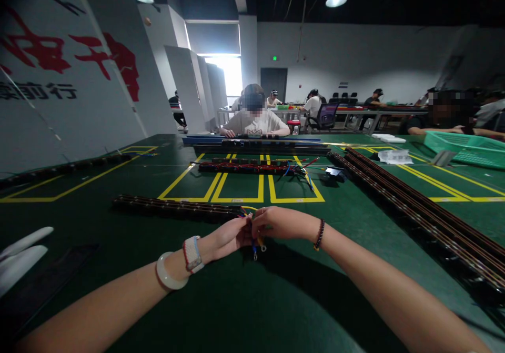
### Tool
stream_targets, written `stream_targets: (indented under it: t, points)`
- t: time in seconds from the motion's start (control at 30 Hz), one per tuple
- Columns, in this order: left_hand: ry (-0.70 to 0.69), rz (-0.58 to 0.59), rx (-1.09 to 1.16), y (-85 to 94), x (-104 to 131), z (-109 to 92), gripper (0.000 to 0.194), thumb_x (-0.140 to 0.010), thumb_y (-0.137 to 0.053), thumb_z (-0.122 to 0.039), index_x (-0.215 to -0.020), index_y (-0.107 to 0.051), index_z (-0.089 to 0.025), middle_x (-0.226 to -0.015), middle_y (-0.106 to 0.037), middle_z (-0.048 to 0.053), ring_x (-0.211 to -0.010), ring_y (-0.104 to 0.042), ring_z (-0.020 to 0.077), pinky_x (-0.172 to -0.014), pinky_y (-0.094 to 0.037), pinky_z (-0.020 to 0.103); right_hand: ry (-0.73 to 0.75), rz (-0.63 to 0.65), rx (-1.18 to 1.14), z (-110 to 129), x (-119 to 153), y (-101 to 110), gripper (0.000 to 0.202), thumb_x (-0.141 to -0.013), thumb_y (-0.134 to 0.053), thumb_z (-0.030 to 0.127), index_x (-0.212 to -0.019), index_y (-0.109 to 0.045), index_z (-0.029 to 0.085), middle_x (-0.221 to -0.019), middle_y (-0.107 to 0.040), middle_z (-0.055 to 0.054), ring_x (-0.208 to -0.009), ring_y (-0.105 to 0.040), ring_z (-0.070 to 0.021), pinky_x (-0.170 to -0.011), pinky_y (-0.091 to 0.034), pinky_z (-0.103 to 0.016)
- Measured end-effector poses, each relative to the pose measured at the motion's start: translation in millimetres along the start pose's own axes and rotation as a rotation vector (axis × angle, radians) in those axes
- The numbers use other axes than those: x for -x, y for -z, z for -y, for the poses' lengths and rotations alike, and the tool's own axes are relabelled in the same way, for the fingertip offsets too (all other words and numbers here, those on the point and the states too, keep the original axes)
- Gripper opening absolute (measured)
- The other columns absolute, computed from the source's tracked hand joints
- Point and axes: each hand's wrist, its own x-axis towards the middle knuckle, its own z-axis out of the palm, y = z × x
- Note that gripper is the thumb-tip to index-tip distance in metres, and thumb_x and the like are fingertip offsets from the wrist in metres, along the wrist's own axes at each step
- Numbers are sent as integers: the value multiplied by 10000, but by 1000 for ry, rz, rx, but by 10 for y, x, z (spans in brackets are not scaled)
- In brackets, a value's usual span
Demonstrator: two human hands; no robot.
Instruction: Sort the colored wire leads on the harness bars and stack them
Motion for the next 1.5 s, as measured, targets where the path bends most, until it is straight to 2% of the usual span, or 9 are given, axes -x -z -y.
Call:
stream_targets:
  t: [0.2, 0.47, 0.7, 0.9, 1.03, 1.13, 1.27, 1.4, 1.5]
  points:
    - [-7, 73, 46, 35, 17, -16, 304, -915, -374, -237, -832, -620, -79, -768, -665, 98, -726, -643, 180, -779, -488, 353, -28, -20, -49, -118, 26, 49, 161, -888, -518, 171, -940, -670, 176, -934, -652, -40, -887, -583, -130, -834, -451, -255]
    - [-21, 114, -20, 46, -3, -19, 254, -911, -388, -231, -885, -603, -98, -783, -678, 115, -721, -657, 194, -791, -491, 389, -136, -259, -88, -213, 13, 66, 245, -904, -510, 339, -1032, -652, 187, -1001, -671, -57, -894, -610, -153, -796, -459, -264]
    - [-11, 25, -55, 36, -35, 28, 266, -913, -394, -234, -771, -577, -102, -732, -676, 114, -703, -666, 203, -805, -494, 422, -170, -523, 72, -138, -506, 102, 251, -907, -511, 335, -952, -659, 138, -839, -672, -60, -709, -582, -123, -622, -400, -208]
    - [-46, 67, 12, 78, -20, 56, 200, -843, -538, -285, -731, -567, -122, -720, -669, 114, -713, -664, 226, -817, -489, 452, -154, -430, 291, -56, -1177, 7, 198, -899, -526, 271, -913, -683, 150, -887, -686, -76, -797, -604, -153, -675, -385, -229]
    - [-51, 109, -25, 103, -11, 57, 201, -837, -519, -252, -740, -607, -100, -744, -662, 123, -729, -650, 213, -832, -480, 421, -179, -298, 426, 12, -1371, -106, 201, -888, -516, 222, -877, -695, 131, -869, -690, -108, -822, -611, -191, -685, -383, -255]
    - [-67, 148, -22, 110, 0, 57, 211, -850, -515, -268, -739, -607, -115, -765, -657, 121, -750, -650, 214, -848, -471, 429, -98, -267, 357, 81, -1285, -55, 198, -887, -537, 250, -876, -698, 135, -860, -686, -91, -814, -601, -180, -690, -377, -248]
    - [-73, 137, -31, 103, 1, 58, 192, -868, -505, -265, -748, -583, -136, -756, -662, 100, -754, -656, 211, -841, -475, 421, -122, -388, 60, 95, -931, 153, 374, -944, -420, 412, -908, -678, 144, -730, -630, -27, -650, -538, -112, -591, -355, -208]
    - [-34, 75, -71, 79, -37, 49, 234, -906, -445, -281, -771, -540, -115, -723, -658, 118, -686, -660, 211, -783, -486, 415, -314, -492, -52, -161, -480, 176, 433, -947, -366, 456, -951, -670, 147, -779, -620, -33, -670, -530, -122, -592, -371, -217]
    - [1, 81, -78, 53, -45, 24, 279, -934, -388, -299, -784, -517, -103, -721, -656, 128, -683, -661, 194, -797, -481, 400, -417, -430, -37, -459, -187, -23, 388, -906, -453, 455, -946, -670, 136, -900, -645, -74, -783, -569, -160, -690, -416, -251]
